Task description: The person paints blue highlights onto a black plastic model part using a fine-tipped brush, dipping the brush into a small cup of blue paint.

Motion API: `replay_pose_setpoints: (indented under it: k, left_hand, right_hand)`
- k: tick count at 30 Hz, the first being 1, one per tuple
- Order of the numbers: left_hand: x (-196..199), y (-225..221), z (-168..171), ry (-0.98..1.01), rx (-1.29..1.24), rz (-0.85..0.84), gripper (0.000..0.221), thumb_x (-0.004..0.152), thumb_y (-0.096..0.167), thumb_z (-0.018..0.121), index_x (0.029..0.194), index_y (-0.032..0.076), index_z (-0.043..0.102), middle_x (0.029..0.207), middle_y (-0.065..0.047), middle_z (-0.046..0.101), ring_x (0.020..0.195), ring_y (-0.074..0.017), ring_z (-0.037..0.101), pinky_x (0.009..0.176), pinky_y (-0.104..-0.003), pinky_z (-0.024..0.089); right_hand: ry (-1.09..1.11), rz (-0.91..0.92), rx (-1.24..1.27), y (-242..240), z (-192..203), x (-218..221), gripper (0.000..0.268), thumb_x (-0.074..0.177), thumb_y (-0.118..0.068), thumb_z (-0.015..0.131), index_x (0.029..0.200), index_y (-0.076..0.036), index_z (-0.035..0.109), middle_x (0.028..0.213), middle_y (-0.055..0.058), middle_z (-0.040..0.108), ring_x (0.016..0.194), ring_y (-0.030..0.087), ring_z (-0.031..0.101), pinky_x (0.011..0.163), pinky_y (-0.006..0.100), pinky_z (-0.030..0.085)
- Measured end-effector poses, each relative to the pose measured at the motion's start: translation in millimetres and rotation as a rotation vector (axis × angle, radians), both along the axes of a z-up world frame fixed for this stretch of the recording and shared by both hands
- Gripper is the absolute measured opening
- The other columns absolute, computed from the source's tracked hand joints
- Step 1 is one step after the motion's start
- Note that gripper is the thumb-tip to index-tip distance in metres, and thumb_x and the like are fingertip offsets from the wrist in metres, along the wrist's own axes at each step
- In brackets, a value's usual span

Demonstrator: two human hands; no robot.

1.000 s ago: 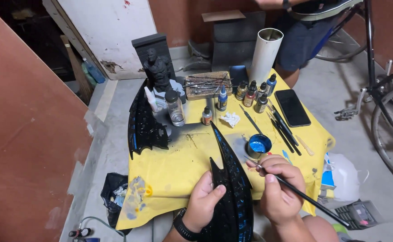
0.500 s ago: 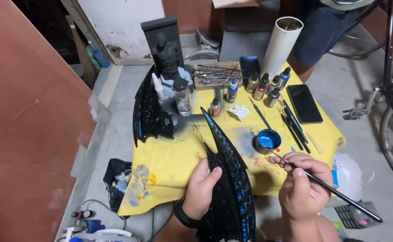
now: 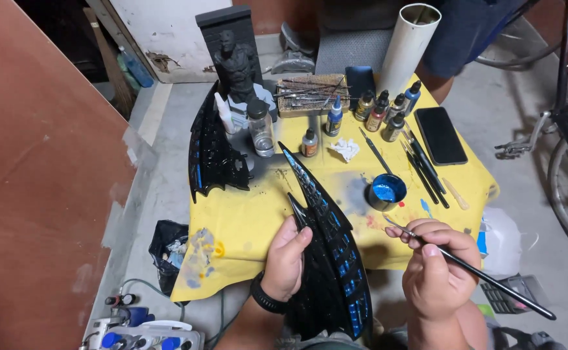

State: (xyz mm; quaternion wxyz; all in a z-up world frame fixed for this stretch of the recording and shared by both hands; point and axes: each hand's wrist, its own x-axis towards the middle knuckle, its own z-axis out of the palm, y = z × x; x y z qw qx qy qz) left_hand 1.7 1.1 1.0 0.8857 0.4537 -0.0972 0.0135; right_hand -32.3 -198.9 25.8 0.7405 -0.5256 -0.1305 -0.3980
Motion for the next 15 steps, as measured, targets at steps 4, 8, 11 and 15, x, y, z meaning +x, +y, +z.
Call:
replay_pose_setpoints:
  k: [4, 8, 11, 15]
  left_hand:
    - [6, 4, -2, 0.016, -0.046, 0.058, 0.046, 0.098, 0.01, 0.057, 0.141, -0.006, 0.052, 0.144, -0.021, 0.06, 0.135, -0.0283, 0.055, 0.119, -0.041, 0.04]
    - [11, 14, -1, 0.138, -0.065, 0.167, 0.038, 0.097, 0.005, 0.054, 0.134, -0.006, 0.059, 0.133, -0.019, 0.067, 0.128, -0.0258, 0.06, 0.116, -0.038, 0.043]
    - [14, 19, 1, 0.179, -0.08, 0.194, 0.038, 0.098, 0.006, 0.054, 0.133, -0.006, 0.06, 0.132, -0.018, 0.067, 0.127, -0.0257, 0.06, 0.116, -0.038, 0.044]
    - [14, 23, 5, 0.243, -0.074, 0.227, 0.044, 0.096, 0.008, 0.054, 0.137, -0.007, 0.056, 0.139, -0.018, 0.063, 0.133, -0.0244, 0.057, 0.121, -0.036, 0.039]
  right_hand:
    - [0.003, -0.04, -0.022, -2, -1, 0, 0.003, 0.099, -0.006, 0.048, 0.101, -0.005, 0.05, 0.081, 0.02, 0.052, 0.076, 0.03, 0.054, 0.078, 0.051, 0.068]
    - [0.055, -0.04, 0.007, -10, -19, -5, 0.005, 0.1, -0.002, 0.048, 0.103, -0.004, 0.05, 0.085, 0.022, 0.053, 0.08, 0.03, 0.056, 0.083, 0.053, 0.067]
    - [0.089, -0.03, 0.032, -18, -35, -10, 0.007, 0.1, 0.001, 0.048, 0.104, -0.002, 0.053, 0.088, 0.022, 0.056, 0.082, 0.029, 0.059, 0.085, 0.052, 0.068]
    - [0.146, -0.04, 0.062, -29, -61, -20, 0.005, 0.102, 0.0, 0.052, 0.104, 0.001, 0.055, 0.095, 0.024, 0.06, 0.084, 0.028, 0.063, 0.086, 0.053, 0.069]
